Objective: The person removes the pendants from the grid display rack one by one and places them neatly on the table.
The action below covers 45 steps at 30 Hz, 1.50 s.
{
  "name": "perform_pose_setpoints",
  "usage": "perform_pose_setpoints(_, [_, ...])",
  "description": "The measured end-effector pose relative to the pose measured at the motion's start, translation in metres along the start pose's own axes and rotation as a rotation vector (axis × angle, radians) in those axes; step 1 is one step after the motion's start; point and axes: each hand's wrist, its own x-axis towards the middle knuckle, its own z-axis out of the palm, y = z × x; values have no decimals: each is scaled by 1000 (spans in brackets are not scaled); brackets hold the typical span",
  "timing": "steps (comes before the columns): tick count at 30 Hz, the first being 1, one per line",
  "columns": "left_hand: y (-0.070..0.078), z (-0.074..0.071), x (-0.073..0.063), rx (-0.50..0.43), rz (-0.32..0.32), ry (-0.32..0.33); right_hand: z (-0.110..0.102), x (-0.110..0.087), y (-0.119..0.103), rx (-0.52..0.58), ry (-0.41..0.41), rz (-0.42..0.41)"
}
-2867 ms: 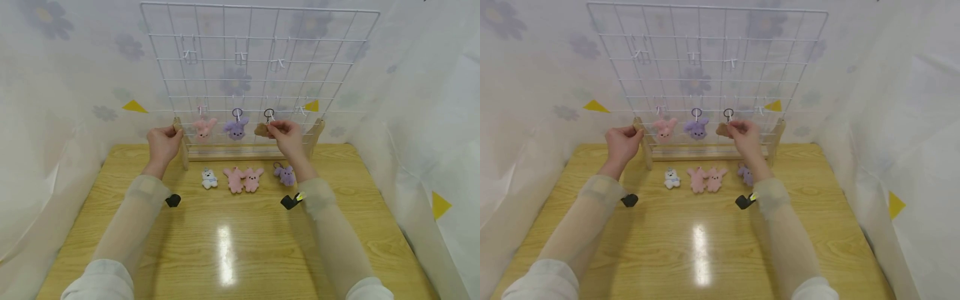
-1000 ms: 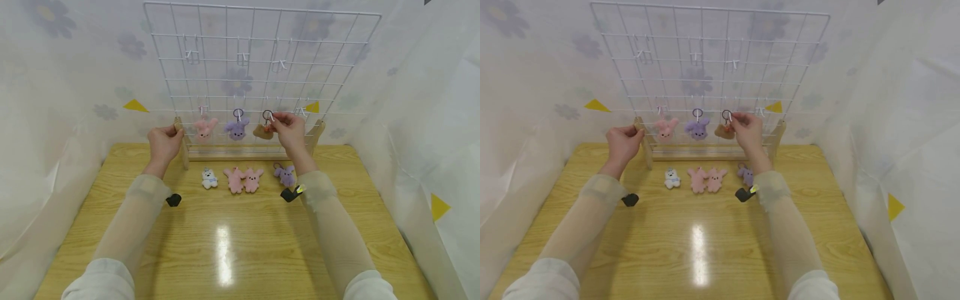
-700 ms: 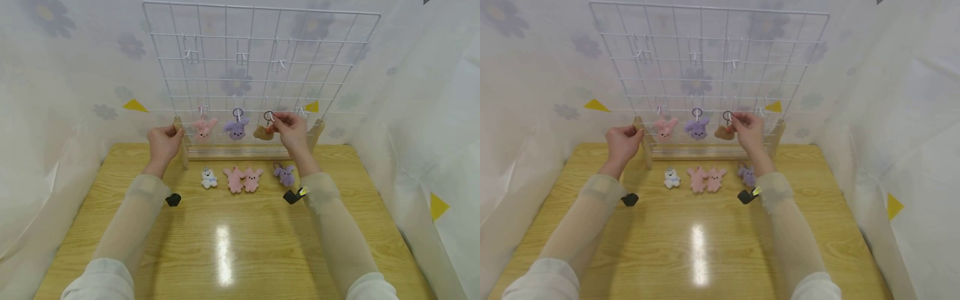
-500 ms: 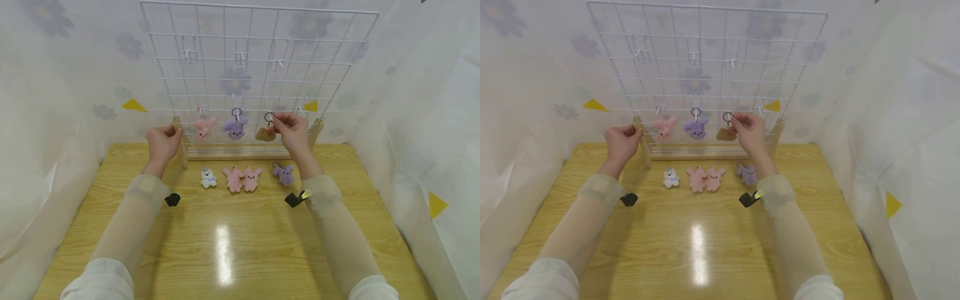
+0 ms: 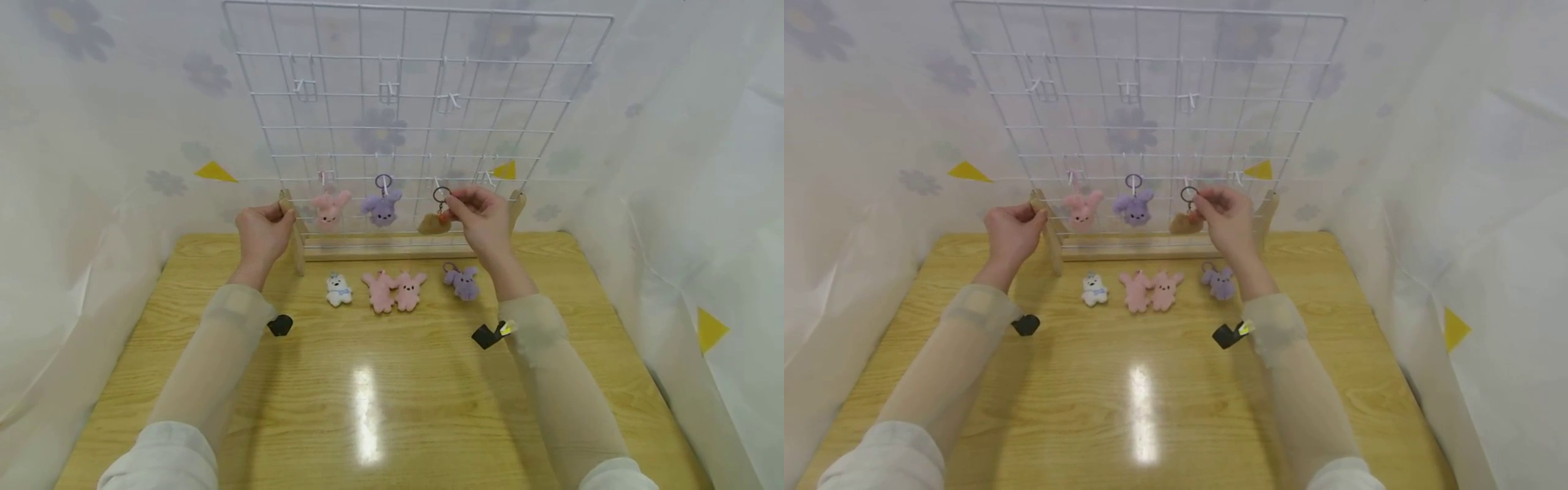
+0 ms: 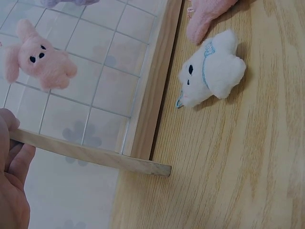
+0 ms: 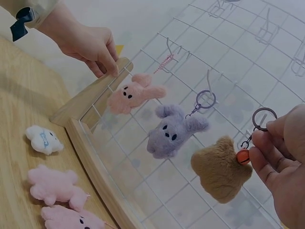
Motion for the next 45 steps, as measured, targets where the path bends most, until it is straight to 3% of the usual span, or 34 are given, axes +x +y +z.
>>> perform_pose_setpoints(17, [-1, 0, 1, 7, 25, 12, -13, -27, 0, -17, -73, -6])
perform_pose_setpoints(24, [-1, 0, 1, 5, 20, 6, -18, -43, 6, -75, -94, -11])
perform_pose_setpoints(45, [0, 1, 0, 12, 5, 13, -53, -97, 27, -106, -117, 60])
